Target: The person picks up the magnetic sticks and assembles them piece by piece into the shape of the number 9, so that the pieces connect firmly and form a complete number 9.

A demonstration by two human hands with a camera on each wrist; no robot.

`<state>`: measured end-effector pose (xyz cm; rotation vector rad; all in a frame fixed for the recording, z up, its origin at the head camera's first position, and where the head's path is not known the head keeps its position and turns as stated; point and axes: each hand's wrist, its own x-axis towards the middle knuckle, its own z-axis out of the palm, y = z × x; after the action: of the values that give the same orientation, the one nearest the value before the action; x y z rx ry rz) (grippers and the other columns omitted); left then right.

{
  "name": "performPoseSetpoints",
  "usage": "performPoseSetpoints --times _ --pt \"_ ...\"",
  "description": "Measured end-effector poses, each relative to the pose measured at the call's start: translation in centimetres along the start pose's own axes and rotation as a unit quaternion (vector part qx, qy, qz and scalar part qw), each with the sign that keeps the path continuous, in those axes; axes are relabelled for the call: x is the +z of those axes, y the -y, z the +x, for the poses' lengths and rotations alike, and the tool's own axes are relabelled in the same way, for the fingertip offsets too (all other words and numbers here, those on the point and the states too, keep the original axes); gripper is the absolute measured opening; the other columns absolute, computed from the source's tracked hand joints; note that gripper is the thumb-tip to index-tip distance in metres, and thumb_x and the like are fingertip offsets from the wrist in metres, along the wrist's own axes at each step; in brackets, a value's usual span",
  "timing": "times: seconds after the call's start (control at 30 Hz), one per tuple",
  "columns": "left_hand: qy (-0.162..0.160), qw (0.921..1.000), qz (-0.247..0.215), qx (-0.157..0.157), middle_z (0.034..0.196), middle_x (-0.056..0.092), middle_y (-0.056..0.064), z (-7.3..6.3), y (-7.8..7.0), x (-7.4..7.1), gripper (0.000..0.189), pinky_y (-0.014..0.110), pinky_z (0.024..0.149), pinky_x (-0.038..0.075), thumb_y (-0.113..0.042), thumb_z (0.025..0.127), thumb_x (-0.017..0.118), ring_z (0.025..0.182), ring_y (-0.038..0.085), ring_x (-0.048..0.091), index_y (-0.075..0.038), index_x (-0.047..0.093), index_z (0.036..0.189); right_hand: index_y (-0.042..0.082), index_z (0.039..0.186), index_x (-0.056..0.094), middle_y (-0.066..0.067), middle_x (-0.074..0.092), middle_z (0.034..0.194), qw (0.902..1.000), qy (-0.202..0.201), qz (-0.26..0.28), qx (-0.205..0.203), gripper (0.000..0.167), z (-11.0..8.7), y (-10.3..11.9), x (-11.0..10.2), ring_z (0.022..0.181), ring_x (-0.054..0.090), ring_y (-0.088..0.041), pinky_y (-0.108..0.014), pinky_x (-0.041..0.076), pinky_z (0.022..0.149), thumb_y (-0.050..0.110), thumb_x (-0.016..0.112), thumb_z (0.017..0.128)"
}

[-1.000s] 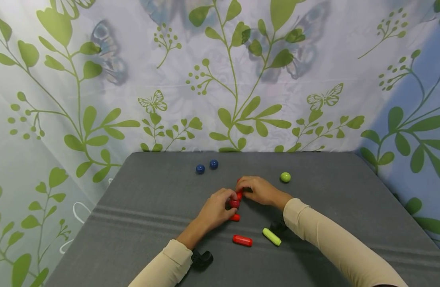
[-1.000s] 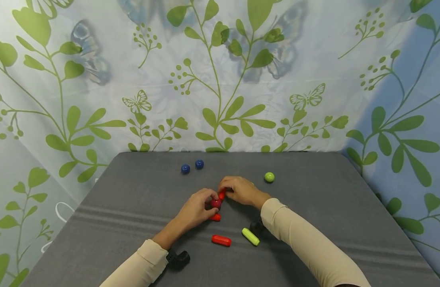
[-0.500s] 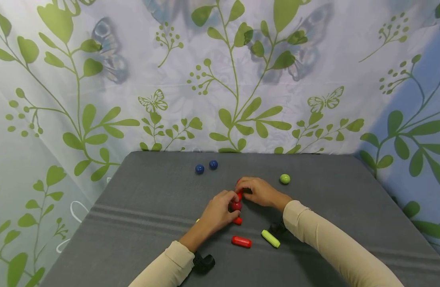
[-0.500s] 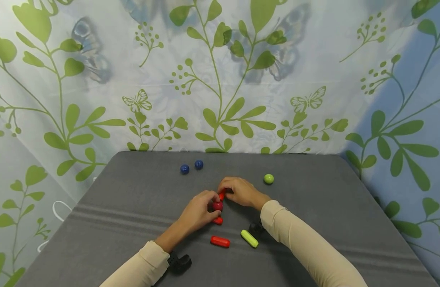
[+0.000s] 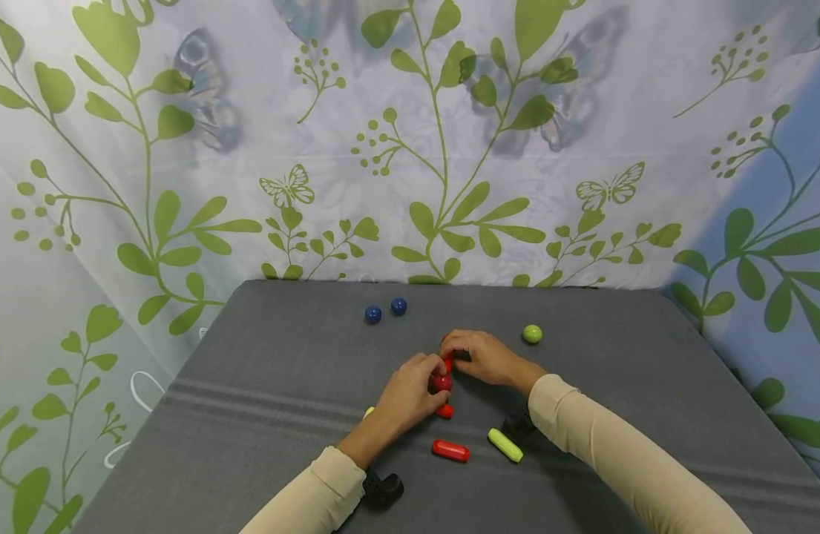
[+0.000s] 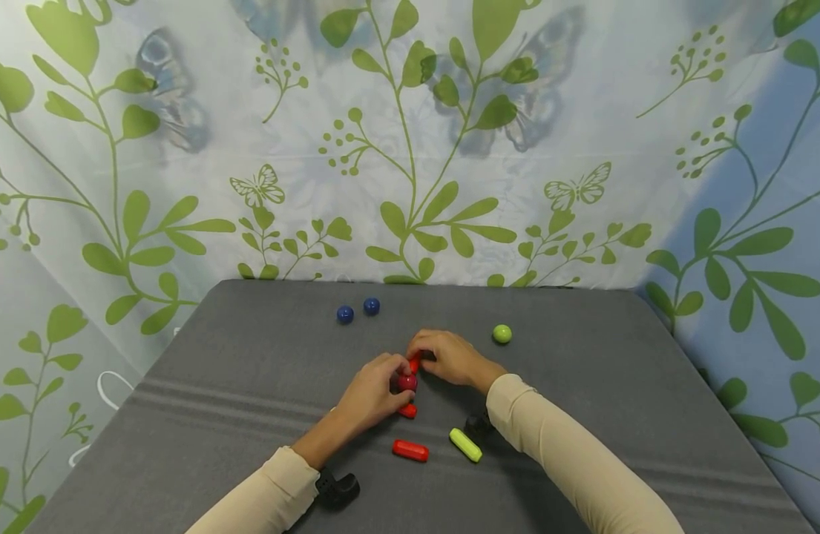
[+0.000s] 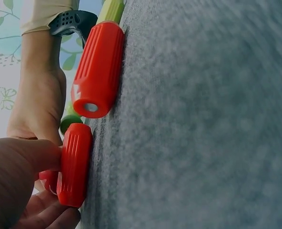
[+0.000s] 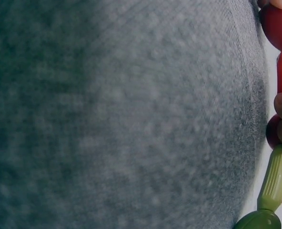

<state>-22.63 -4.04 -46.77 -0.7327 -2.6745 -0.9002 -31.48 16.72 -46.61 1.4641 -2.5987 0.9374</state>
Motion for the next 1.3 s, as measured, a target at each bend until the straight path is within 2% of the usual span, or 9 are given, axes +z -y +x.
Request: performPoseSetpoints --times 0.2,0.57,1.03,1.17,1.3 --pt "-0.007 1.0 0.004 0.006 0.089 0.056 0.0 0.11 0.1 0.29 0.031 0.028 0.063 0.046 -0.016 0.079 0.087 0.072 0.011 0.052 -0.014 0.062 0.097 0.018 0.107 0.073 0.002 0.067 0.116 1.0 0.003 -0.002 -0.001 0.029 0.0 0.32 -0.09 0.11 0.062 -0.018 -0.043 0.05 0.094 -0.005 0.072 0.089" --pt "0.01 0.9999 -0.001 -0.004 0.088 0.055 -0.001 -0.04 0.05 0.12 0.03 0.025 0.06 0.043 -0.018 0.081 0.086 0.07 0.008 0.049 -0.015 0.061 0.097 0.018 0.106 0.073 0.004 0.067 0.114 1.0 0.001 0.0 -0.001 0.031 0.06 0.6 0.06 0.109 0.063 -0.017 -0.041 0.05 0.094 -0.008 0.071 0.088" --pt "0.009 0.9999 -0.002 -0.004 0.087 0.052 -0.004 -0.02 -0.02 0.01 0.03 0.024 0.059 0.042 -0.019 0.08 0.086 0.069 0.007 0.048 -0.016 0.061 0.096 0.016 0.107 0.074 0.002 0.068 0.113 0.9998 -0.014 -0.006 -0.009 0.033 0.16 0.79 0.2 0.109 0.063 -0.019 -0.043 0.05 0.093 -0.01 0.071 0.085" --pt "0.012 0.9999 -0.002 -0.008 0.086 0.052 -0.005 -0.02 -0.1 -0.03 0.03 0.024 0.059 0.042 -0.019 0.08 0.086 0.069 0.008 0.048 -0.017 0.061 0.096 0.016 0.108 0.073 0.001 0.069 0.114 0.999 -0.023 -0.023 -0.03 0.033 0.09 0.65 0.13 0.108 0.063 -0.019 -0.045 0.05 0.092 -0.008 0.073 0.085" --pt "0.018 0.9998 -0.002 -0.011 0.088 0.052 -0.004 -0.06 -0.04 -0.09 0.031 0.024 0.059 0.042 -0.02 0.081 0.086 0.069 0.008 0.048 -0.017 0.06 0.097 0.012 0.107 0.074 -0.002 0.07 0.112 0.996 -0.057 -0.039 -0.056 0.03 -0.1 0.36 -0.67 0.103 0.064 -0.02 -0.047 0.05 0.089 -0.006 0.077 0.084"
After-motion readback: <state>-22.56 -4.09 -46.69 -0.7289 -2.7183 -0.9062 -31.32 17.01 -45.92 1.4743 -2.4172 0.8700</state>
